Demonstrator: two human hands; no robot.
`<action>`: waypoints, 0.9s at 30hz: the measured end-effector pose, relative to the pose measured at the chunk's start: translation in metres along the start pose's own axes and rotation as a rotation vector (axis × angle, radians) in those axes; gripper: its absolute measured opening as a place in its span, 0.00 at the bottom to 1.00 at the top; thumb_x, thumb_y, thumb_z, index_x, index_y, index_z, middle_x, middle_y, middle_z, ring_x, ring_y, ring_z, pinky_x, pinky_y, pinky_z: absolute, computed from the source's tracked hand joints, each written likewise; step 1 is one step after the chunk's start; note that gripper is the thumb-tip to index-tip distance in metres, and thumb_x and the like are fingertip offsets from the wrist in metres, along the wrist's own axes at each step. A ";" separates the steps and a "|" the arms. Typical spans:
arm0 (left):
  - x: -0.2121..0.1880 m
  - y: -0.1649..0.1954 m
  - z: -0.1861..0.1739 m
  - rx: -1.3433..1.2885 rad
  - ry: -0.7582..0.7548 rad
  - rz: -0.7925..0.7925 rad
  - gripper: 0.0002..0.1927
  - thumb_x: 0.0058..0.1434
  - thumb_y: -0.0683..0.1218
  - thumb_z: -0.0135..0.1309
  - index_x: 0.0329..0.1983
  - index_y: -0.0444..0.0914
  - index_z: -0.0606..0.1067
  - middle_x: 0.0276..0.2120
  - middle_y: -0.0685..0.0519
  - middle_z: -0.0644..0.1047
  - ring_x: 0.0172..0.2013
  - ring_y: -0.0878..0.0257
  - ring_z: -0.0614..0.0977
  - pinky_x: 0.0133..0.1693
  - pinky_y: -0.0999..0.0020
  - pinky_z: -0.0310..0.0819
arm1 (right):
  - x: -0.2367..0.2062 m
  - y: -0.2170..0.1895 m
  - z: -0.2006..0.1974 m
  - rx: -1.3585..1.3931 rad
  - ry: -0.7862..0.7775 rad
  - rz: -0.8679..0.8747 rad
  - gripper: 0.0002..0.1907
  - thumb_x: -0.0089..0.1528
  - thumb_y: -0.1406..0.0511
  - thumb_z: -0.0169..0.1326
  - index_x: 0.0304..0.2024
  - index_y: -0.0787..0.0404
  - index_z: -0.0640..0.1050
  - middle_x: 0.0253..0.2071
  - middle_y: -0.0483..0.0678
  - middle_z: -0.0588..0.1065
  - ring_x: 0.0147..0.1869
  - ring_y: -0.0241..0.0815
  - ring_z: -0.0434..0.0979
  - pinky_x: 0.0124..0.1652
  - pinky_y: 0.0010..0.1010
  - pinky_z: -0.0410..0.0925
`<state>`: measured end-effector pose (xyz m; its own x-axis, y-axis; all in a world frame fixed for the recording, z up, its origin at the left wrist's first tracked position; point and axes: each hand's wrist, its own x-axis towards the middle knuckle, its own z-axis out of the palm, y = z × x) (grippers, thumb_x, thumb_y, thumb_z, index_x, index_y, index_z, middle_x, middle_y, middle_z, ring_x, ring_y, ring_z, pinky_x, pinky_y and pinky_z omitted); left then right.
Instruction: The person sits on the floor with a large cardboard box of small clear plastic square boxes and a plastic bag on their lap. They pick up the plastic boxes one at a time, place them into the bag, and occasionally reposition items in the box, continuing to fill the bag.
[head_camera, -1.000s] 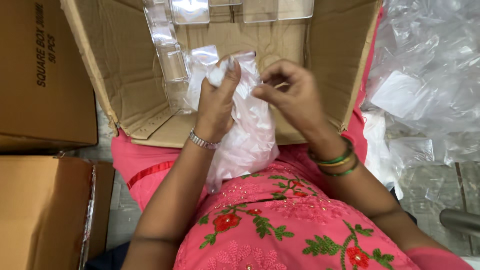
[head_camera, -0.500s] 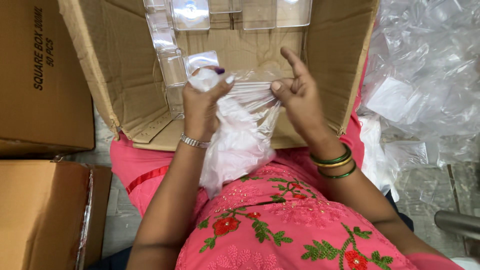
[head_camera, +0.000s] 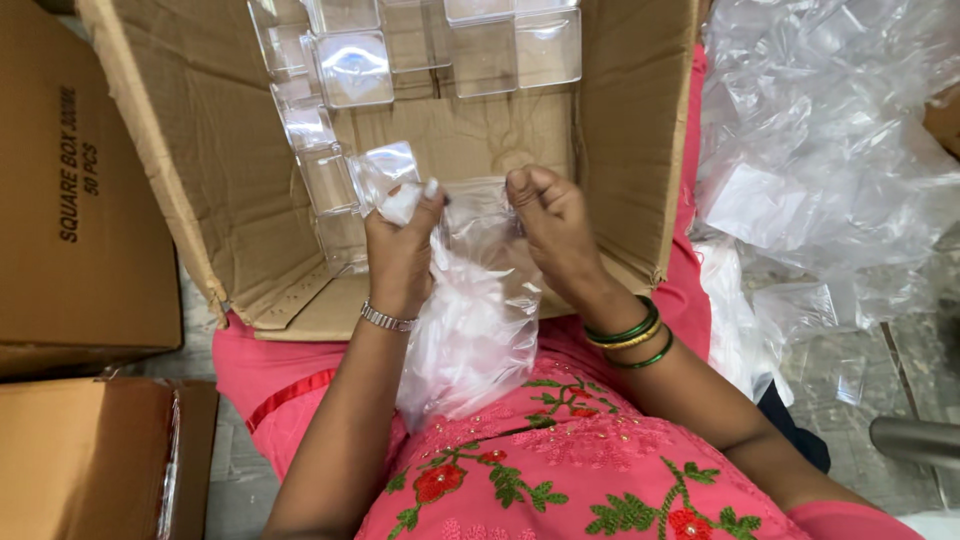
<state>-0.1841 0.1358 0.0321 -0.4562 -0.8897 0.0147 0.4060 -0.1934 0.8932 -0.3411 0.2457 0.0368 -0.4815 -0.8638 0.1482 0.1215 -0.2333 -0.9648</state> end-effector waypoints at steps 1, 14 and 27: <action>0.000 -0.001 0.000 -0.085 -0.049 -0.035 0.07 0.67 0.43 0.62 0.41 0.34 0.77 0.35 0.54 0.80 0.36 0.67 0.80 0.41 0.71 0.75 | 0.002 -0.001 0.002 -0.004 -0.013 -0.006 0.18 0.75 0.57 0.51 0.37 0.63 0.78 0.30 0.40 0.72 0.31 0.28 0.67 0.32 0.22 0.64; 0.085 -0.036 -0.035 0.271 0.091 -0.132 0.17 0.58 0.53 0.59 0.38 0.33 0.79 0.34 0.41 0.80 0.38 0.49 0.83 0.42 0.57 0.78 | 0.096 0.011 -0.035 -0.754 0.209 -0.053 0.09 0.52 0.74 0.58 0.34 0.62 0.75 0.31 0.55 0.74 0.35 0.54 0.75 0.37 0.45 0.69; 0.066 -0.071 -0.010 1.302 -0.076 -0.307 0.19 0.50 0.48 0.58 0.39 0.30 0.80 0.39 0.32 0.80 0.44 0.39 0.82 0.49 0.53 0.76 | 0.088 0.105 -0.055 -0.622 -0.162 0.328 0.18 0.65 0.60 0.48 0.56 0.58 0.77 0.49 0.52 0.80 0.52 0.48 0.81 0.50 0.36 0.72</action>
<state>-0.2349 0.0862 -0.0349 -0.4525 -0.8483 -0.2751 -0.7451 0.1901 0.6393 -0.4188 0.1694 -0.0635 -0.3641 -0.9125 -0.1867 -0.3026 0.3055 -0.9028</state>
